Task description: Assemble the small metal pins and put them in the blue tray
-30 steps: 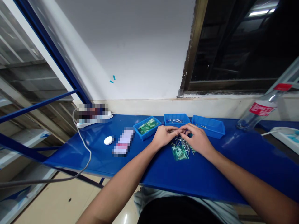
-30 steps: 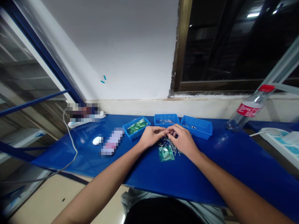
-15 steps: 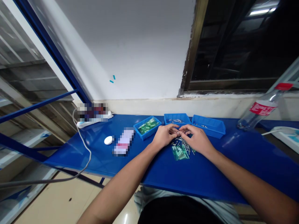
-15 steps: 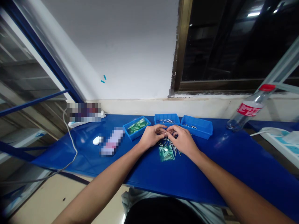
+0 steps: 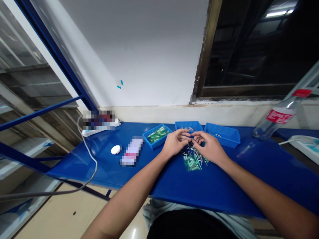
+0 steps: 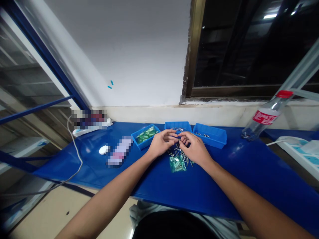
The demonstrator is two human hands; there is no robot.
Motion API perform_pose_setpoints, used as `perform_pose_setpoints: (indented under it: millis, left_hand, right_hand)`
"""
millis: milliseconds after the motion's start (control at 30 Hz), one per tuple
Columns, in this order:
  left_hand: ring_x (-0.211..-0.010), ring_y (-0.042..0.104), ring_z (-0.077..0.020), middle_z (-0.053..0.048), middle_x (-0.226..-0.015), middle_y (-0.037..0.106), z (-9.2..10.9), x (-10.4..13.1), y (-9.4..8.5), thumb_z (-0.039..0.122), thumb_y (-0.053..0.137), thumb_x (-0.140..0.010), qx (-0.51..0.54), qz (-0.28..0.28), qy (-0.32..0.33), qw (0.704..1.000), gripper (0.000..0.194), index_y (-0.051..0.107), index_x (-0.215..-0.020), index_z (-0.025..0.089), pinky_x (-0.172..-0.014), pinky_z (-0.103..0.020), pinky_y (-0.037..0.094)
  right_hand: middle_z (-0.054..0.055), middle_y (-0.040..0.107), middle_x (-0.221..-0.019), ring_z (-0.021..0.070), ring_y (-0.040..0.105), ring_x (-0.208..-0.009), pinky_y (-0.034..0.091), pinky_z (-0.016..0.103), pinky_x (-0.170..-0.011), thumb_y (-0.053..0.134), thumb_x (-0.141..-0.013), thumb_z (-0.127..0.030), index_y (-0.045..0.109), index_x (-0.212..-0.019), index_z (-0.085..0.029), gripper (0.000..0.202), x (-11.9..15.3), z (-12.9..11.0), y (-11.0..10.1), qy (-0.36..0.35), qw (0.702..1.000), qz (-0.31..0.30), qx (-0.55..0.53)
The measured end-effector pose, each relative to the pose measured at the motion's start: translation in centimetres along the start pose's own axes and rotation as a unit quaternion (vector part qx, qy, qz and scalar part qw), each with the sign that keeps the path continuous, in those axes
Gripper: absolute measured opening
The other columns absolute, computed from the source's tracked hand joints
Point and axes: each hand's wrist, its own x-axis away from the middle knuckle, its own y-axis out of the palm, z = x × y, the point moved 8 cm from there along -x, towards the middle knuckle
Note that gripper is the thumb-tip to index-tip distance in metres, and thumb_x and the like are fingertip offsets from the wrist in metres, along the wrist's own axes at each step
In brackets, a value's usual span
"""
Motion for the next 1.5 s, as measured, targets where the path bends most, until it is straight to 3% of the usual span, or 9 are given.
perform_pose_setpoints:
  millis: [167, 300, 467, 600, 733, 967, 1100, 1267, 1500]
  left_hand:
    - [-0.089, 0.077, -0.0208, -0.012, -0.102, 0.079, 0.5, 0.3, 0.0, 0.044, 0.076, -0.088, -0.077, -0.008, -0.018, 0.997, 0.042, 0.073, -0.115, 0.012, -0.083, -0.029, 0.061]
    - [-0.082, 0.077, -0.0217, -0.008, -0.09, 0.08, 0.7, 0.7, 0.4, 0.052, 0.068, -0.092, -0.136, -0.044, -0.028, 0.989, 0.041, 0.079, -0.104, 0.015, -0.078, -0.028, 0.061]
    - [-0.084, 0.079, -0.0228, -0.007, -0.093, 0.082, 0.0, 0.6, 0.5, 0.044, 0.069, -0.092, -0.136, -0.05, -0.039, 0.989, 0.035, 0.079, -0.109, 0.015, -0.079, -0.03, 0.063]
    - [-0.089, 0.079, -0.0226, -0.008, -0.097, 0.082, -0.7, 0.4, 0.1, 0.026, 0.074, -0.087, -0.138, -0.024, -0.05, 0.989, 0.026, 0.079, -0.109, 0.015, -0.082, -0.031, 0.064]
    - [-0.086, 0.08, -0.0216, -0.008, -0.093, 0.082, -0.7, 0.4, 0.0, 0.023, 0.076, -0.084, -0.147, -0.017, -0.039, 0.988, 0.02, 0.08, -0.101, 0.013, -0.082, -0.031, 0.065]
    - [-0.088, 0.079, -0.0191, -0.008, -0.096, 0.082, -0.1, 0.3, 0.1, 0.016, 0.073, -0.084, -0.128, -0.022, -0.001, 0.992, 0.021, 0.078, -0.104, 0.013, -0.086, -0.03, 0.064]
    - [-0.086, 0.078, -0.0199, -0.008, -0.095, 0.081, 0.8, 0.4, -0.2, 0.031, 0.072, -0.09, -0.15, -0.006, -0.004, 0.989, 0.023, 0.078, -0.104, 0.014, -0.081, -0.027, 0.062]
    - [-0.082, 0.076, -0.021, -0.007, -0.09, 0.081, 1.7, 0.7, 0.1, 0.053, 0.058, -0.098, -0.204, -0.041, -0.02, 0.978, 0.044, 0.081, -0.098, 0.015, -0.072, -0.025, 0.058]
    - [-0.09, 0.078, -0.0223, -0.008, -0.099, 0.082, 0.9, 0.4, 0.3, 0.034, 0.068, -0.092, -0.169, -0.036, -0.021, 0.985, 0.028, 0.08, -0.109, 0.015, -0.082, -0.029, 0.062]
  right_hand:
    - [0.005, 0.068, -0.086, 0.0199, 0.064, -0.074, 0.055, 0.035, -0.071, 0.06, -0.087, -0.022, 0.072, -0.096, -0.022, 0.015, -0.1, -1.1, -0.5, -0.034, 0.998, 0.004, 0.048]
    - [0.004, 0.071, -0.09, 0.0192, 0.066, -0.074, 0.055, 0.033, -0.071, 0.062, -0.086, -0.023, 0.07, -0.096, -0.022, 0.012, 0.0, -0.9, -0.8, -0.018, 0.999, 0.015, 0.034]
    - [0.005, 0.074, -0.097, 0.0197, 0.068, -0.077, 0.056, 0.035, -0.075, 0.061, -0.089, -0.023, 0.07, -0.097, -0.023, 0.012, 0.0, -0.8, -0.3, -0.036, 0.999, -0.007, 0.04]
    - [0.004, 0.076, -0.094, 0.0205, 0.071, -0.077, 0.059, 0.036, -0.076, 0.064, -0.091, -0.031, 0.071, -0.095, -0.023, 0.011, 0.1, 0.0, -0.3, 0.011, 1.0, 0.003, 0.006]
    - [0.004, 0.076, -0.09, 0.0212, 0.072, -0.078, 0.061, 0.036, -0.076, 0.068, -0.089, -0.037, 0.07, -0.094, -0.023, 0.015, 0.1, 0.5, -0.2, 0.037, 0.999, 0.003, -0.019]
    - [0.006, 0.074, -0.093, 0.0207, 0.07, -0.08, 0.06, 0.036, -0.074, 0.065, -0.087, -0.03, 0.067, -0.101, -0.021, 0.016, 0.1, 0.3, 0.3, 0.016, 1.0, -0.012, -0.016]
    - [0.006, 0.072, -0.094, 0.0206, 0.067, -0.078, 0.059, 0.037, -0.074, 0.061, -0.091, -0.028, 0.07, -0.105, -0.022, 0.018, 0.0, -0.7, -0.1, -0.022, 0.999, -0.012, 0.023]
    - [0.006, 0.072, -0.093, 0.0213, 0.067, -0.077, 0.058, 0.037, -0.073, 0.061, -0.094, -0.03, 0.072, -0.097, -0.023, 0.014, -0.2, -0.9, -0.6, -0.036, 0.999, -0.002, 0.04]
    - [0.006, 0.075, -0.102, 0.0221, 0.071, -0.084, 0.059, 0.038, -0.081, 0.06, -0.094, -0.028, 0.072, -0.098, -0.024, 0.013, 0.1, -0.7, -0.3, -0.047, 0.998, -0.01, 0.031]
